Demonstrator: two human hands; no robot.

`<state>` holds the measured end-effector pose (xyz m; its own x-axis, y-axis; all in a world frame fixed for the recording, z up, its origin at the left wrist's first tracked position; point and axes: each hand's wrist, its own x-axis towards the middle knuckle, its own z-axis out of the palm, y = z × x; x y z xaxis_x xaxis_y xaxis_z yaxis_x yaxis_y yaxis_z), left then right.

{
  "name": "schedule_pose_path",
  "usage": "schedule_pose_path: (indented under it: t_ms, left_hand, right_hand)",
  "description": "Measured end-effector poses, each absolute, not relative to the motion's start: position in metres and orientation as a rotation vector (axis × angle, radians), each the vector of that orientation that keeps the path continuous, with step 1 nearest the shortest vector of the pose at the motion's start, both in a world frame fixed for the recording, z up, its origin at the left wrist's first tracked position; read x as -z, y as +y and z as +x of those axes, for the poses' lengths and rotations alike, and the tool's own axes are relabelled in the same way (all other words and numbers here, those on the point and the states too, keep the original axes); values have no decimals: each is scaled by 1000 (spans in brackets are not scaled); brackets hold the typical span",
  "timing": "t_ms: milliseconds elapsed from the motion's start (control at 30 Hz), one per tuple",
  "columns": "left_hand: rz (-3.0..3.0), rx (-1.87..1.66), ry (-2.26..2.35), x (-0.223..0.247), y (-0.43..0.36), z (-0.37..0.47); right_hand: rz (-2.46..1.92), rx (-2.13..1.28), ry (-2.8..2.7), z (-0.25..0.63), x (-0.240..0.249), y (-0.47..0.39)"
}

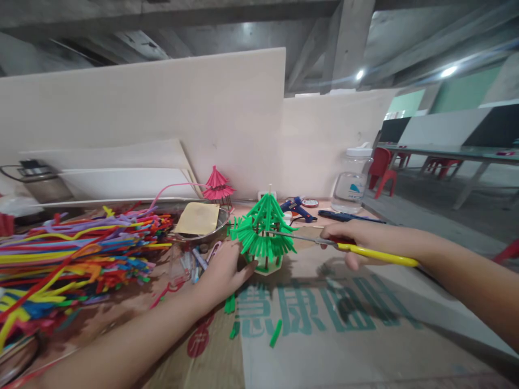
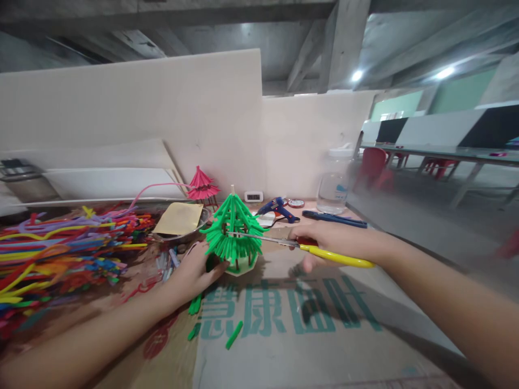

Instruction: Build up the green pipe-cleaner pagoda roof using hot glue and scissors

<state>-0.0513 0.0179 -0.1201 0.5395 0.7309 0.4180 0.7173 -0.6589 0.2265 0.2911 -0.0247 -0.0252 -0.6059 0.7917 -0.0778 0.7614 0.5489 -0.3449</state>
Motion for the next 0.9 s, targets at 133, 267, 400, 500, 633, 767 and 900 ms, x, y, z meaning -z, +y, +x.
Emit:
schedule_pose_path:
  t_ms: [133, 267, 400, 500, 633, 767, 900]
  left_hand:
    - [2753, -798, 1236, 120, 17, -51]
    - [2749, -802, 1217, 120, 17, -52]
    - [2752, -791, 1205, 119, 16, -51]
    - [2750, -788, 1209, 118, 16, -51]
    - [2741, -792, 1215, 117, 15, -50]
    - [2741, -787, 1223, 117, 15, -51]
    - [2752, -787, 1225, 117, 15, -51]
  right_hand:
    - [-1356, -532, -2675, 289, 23, -26]
    - [-1334, -534, -2677, 288, 22, -26]
    - [-1338, -577, -2647, 286, 22, -27]
    - [-1347, -606, -2619, 286, 22, -27]
    - [-1367, -602, -2617, 286, 24, -26]
    - [-1351, -592, -2624, 287, 25, -24]
    - [-1319, -603, -2599, 289, 29, -23]
